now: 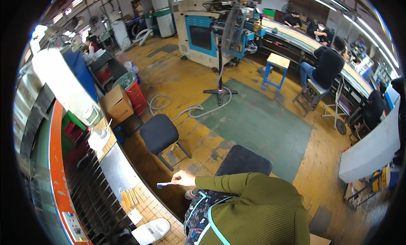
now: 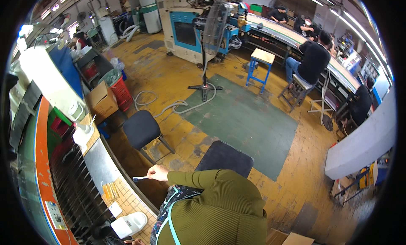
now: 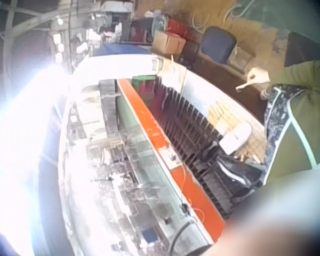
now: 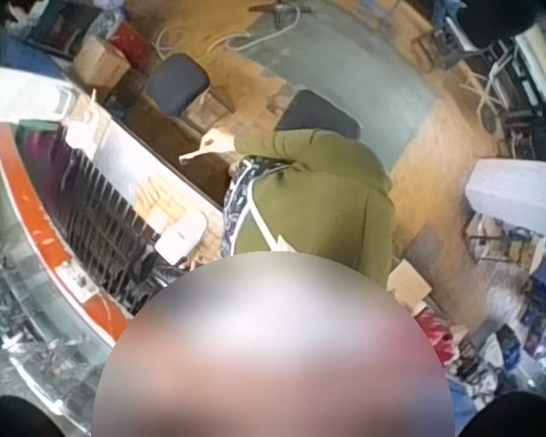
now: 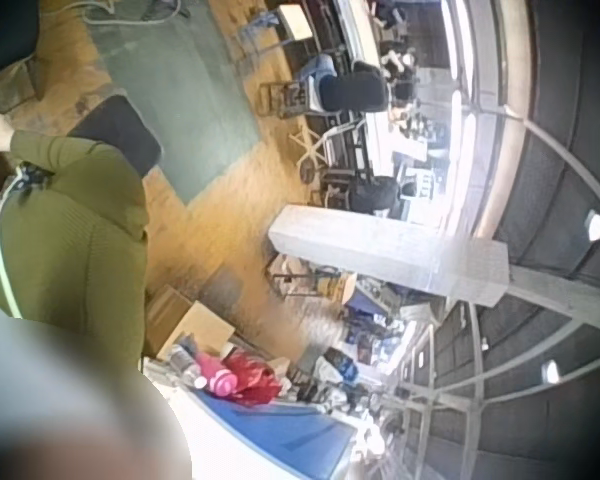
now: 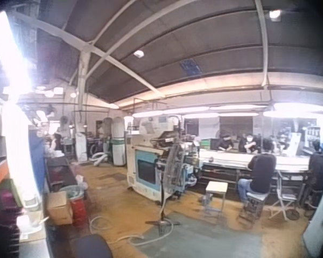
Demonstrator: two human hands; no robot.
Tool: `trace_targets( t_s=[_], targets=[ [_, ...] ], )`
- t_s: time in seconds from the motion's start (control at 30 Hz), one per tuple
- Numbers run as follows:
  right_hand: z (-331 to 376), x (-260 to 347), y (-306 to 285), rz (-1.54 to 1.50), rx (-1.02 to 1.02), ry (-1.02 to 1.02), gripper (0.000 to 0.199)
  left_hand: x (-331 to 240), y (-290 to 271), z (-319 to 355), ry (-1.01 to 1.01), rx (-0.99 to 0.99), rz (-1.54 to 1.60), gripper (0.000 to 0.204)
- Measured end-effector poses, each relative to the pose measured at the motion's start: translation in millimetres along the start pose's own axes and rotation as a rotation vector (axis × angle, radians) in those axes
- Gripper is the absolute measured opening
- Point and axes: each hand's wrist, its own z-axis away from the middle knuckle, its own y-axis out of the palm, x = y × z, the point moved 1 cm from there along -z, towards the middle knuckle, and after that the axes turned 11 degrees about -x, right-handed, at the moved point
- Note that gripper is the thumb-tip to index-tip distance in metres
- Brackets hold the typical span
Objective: The person applies a white adhesive to the sole of a black shoe using a small brush. The person repeatedly dips the brush into a container and spreads the adhesive along the shoe's sole and edges.
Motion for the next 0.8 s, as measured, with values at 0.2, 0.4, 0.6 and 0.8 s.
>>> trace_targets(
  t_s=[0.2,0.4,0.6,0.8],
  targets=[
    [4.9,4.8,-1.7,0.023,-0.025,-0.013,0.023,-16.7,-15.3,7.4,0.021,0.01,0.052,0.064],
    [7.4,18.9,26.7,0.035,0.211,-0.072,0.024,-31.4,-72.6,81.5,0.256,-0.05,0.24,0.065],
    [-2.4,32.3,89.0,0.239,0.361,-0.554,0.016,-13.2,-96.1,157.2,0.556,-0.105,0.297,0.065],
    [-8.8,40.2,142.3,0.416,0.459,-0.965,0.013,23.6,-73.7,205.5,0.762,-0.314,0.304,0.074]
  ],
)
